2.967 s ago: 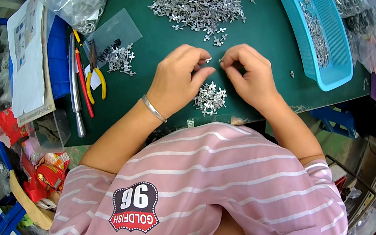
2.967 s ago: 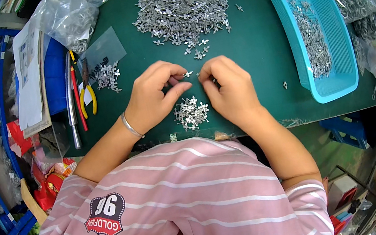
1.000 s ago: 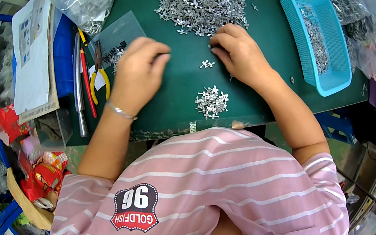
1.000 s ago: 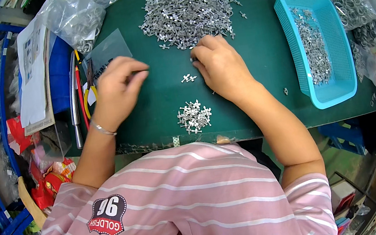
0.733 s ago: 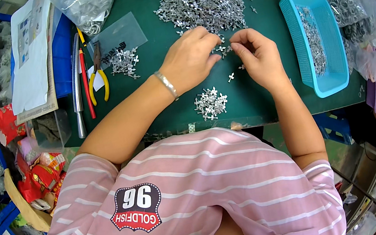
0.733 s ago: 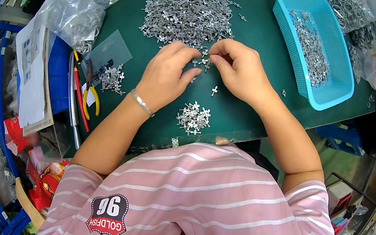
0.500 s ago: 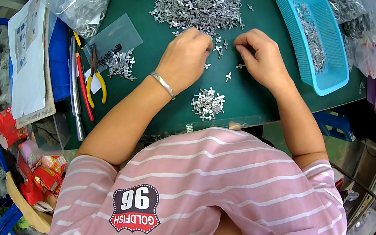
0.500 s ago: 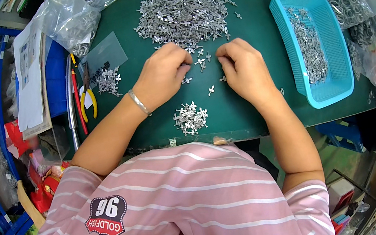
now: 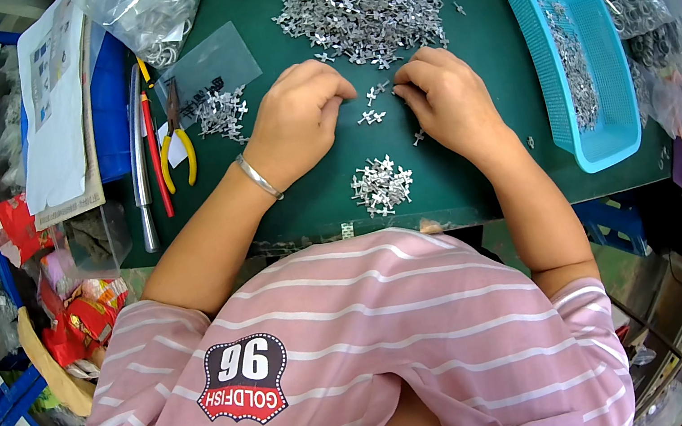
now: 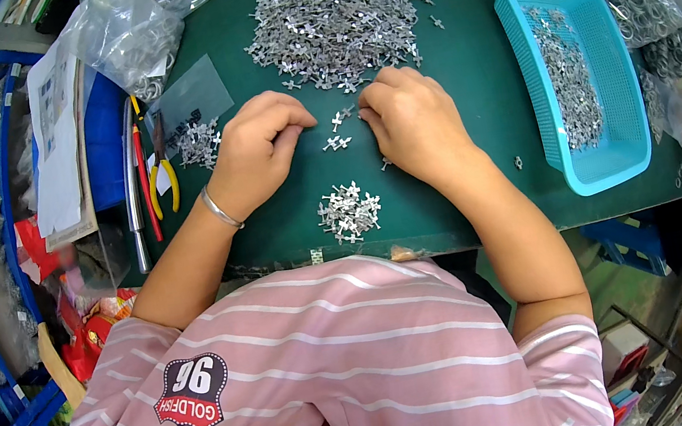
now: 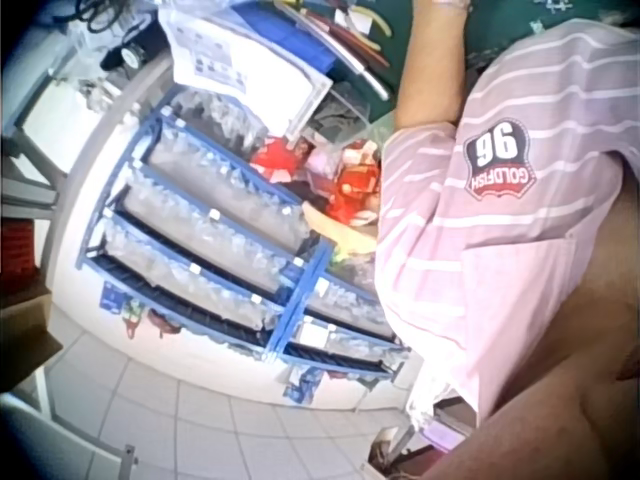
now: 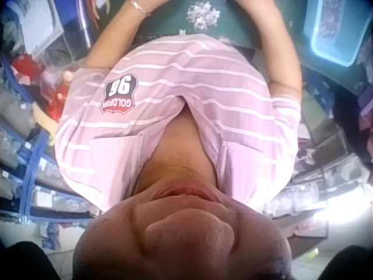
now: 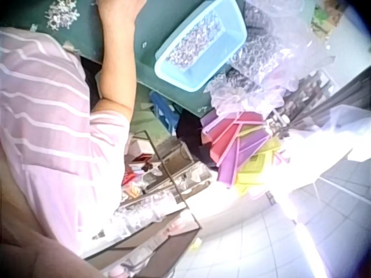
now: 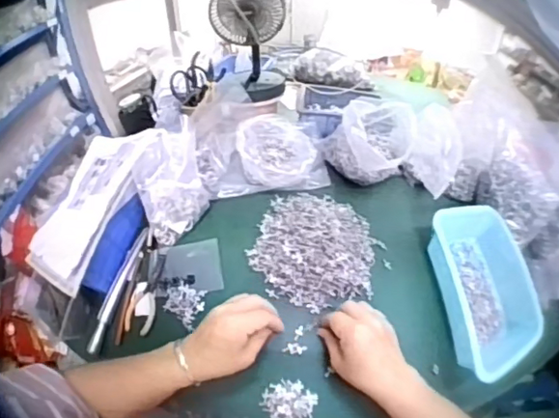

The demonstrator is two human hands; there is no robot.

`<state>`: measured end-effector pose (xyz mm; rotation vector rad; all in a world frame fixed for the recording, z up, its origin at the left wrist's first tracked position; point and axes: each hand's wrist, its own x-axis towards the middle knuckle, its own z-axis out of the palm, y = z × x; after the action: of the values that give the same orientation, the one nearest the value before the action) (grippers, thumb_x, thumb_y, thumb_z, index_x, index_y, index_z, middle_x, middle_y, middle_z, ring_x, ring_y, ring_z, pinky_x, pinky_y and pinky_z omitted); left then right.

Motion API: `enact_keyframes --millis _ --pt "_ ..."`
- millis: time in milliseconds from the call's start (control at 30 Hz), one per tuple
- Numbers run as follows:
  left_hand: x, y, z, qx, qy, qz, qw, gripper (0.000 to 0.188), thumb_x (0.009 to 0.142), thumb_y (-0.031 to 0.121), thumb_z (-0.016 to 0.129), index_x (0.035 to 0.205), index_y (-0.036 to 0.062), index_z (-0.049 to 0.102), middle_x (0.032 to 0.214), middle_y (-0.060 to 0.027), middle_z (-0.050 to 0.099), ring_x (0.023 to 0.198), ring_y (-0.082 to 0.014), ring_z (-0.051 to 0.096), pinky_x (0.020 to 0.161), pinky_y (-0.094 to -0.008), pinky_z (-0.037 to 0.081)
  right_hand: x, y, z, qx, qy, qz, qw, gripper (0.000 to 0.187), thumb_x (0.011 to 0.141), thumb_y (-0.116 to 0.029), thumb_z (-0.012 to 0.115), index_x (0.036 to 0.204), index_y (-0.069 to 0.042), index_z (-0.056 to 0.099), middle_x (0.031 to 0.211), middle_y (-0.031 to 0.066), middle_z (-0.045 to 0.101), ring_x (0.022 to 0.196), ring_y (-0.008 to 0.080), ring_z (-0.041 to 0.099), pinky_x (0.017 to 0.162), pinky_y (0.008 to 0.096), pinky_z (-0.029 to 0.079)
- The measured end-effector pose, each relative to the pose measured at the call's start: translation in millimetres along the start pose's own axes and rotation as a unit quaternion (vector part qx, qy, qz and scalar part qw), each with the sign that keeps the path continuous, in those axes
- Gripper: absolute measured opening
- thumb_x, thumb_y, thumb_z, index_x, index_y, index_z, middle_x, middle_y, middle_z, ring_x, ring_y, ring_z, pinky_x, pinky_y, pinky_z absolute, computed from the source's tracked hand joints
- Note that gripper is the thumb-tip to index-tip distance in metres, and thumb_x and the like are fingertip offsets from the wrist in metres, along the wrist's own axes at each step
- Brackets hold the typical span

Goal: The person sorts small metal crosses by hand, picking them from a large pile and organizing them into smaller groups on the desk surface.

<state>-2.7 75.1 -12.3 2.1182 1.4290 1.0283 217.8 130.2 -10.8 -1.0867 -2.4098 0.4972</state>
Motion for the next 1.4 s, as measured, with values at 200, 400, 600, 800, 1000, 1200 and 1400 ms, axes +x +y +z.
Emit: enact_keyframes --millis 200,400,600,800,1000,1200,1400 --pt "-4 2 1 -0.008 0.0 -0.017 1.0 0.013 0.083 -0.003 0.068 0.094 0.0018 0.068 0.092 -0.0121 0.066 0.087 -0.03 0.065 0.078 -0.0375 0.052 -7 -1 -11 0.071 0.022 -0.031 0.997 0.007 0.082 0.0 0.07 0.089 -0.003 0.069 0.087 0.01 0.064 0.087 0.0311 0.063 0.078 0.0412 0.051" --pt "4 4 23 0.006 -0.003 0.01 1.0 0.015 0.083 0.0 0.069 0.097 0.0023 0.067 0.093 -0.013 0.064 0.09 -0.0336 0.062 0.082 -0.0409 0.05 -16 8 -19 0.103 0.028 0.079 0.991 0.011 0.082 0.002 0.069 0.092 -0.002 0.07 0.091 0.0117 0.066 0.089 0.0326 0.064 0.078 0.0408 0.053" --pt "19 3 41 0.048 -0.017 0.027 0.998 0.014 0.079 0.0 0.071 0.091 0.0023 0.065 0.087 -0.0117 0.061 0.085 -0.0343 0.061 0.077 -0.0434 0.05 -19 4 -8 0.073 0.012 0.022 0.997 0.01 0.082 0.0 0.07 0.091 -0.002 0.07 0.092 0.0119 0.065 0.091 0.0325 0.063 0.08 0.0412 0.052" --pt "22 1 37 0.011 -0.047 0.107 0.993 0.014 0.076 -0.004 0.067 0.087 0.0036 0.065 0.089 -0.0101 0.064 0.088 -0.0321 0.063 0.079 -0.0414 0.05 -21 11 -15 0.067 0.028 0.068 0.995 0.01 0.081 -0.001 0.071 0.091 -0.003 0.07 0.09 0.0112 0.065 0.088 0.0324 0.062 0.078 0.0409 0.052" --pt "13 4 25 0.028 -0.038 0.131 0.99 0.018 0.075 -0.007 0.064 0.087 0.0052 0.067 0.098 -0.0069 0.069 0.093 -0.0266 0.066 0.086 -0.0394 0.049 -23 11 -15 0.026 0.016 0.024 0.999 0.012 0.081 -0.003 0.073 0.094 -0.004 0.072 0.09 0.0117 0.065 0.084 0.033 0.064 0.075 0.0411 0.053" --pt "13 6 15 0.021 0.043 0.052 0.998 0.013 0.081 -0.006 0.067 0.091 0.0015 0.068 0.091 -0.0114 0.068 0.086 -0.0299 0.066 0.078 -0.0374 0.052 -15 14 -10 0.063 0.042 0.083 0.994 0.014 0.084 -0.008 0.073 0.097 -0.004 0.071 0.09 0.0122 0.065 0.086 0.0329 0.065 0.075 0.0418 0.053" --pt "9 6 14 -0.005 0.03 0.023 0.999 0.011 0.082 -0.005 0.068 0.092 0.0004 0.068 0.09 -0.0123 0.067 0.084 -0.0299 0.066 0.075 -0.0367 0.053 -4 10 -15 0.018 0.019 0.062 0.998 0.007 0.085 -0.001 0.064 0.091 -0.002 0.067 0.091 0.0146 0.063 0.092 0.0354 0.063 0.08 0.0437 0.052"
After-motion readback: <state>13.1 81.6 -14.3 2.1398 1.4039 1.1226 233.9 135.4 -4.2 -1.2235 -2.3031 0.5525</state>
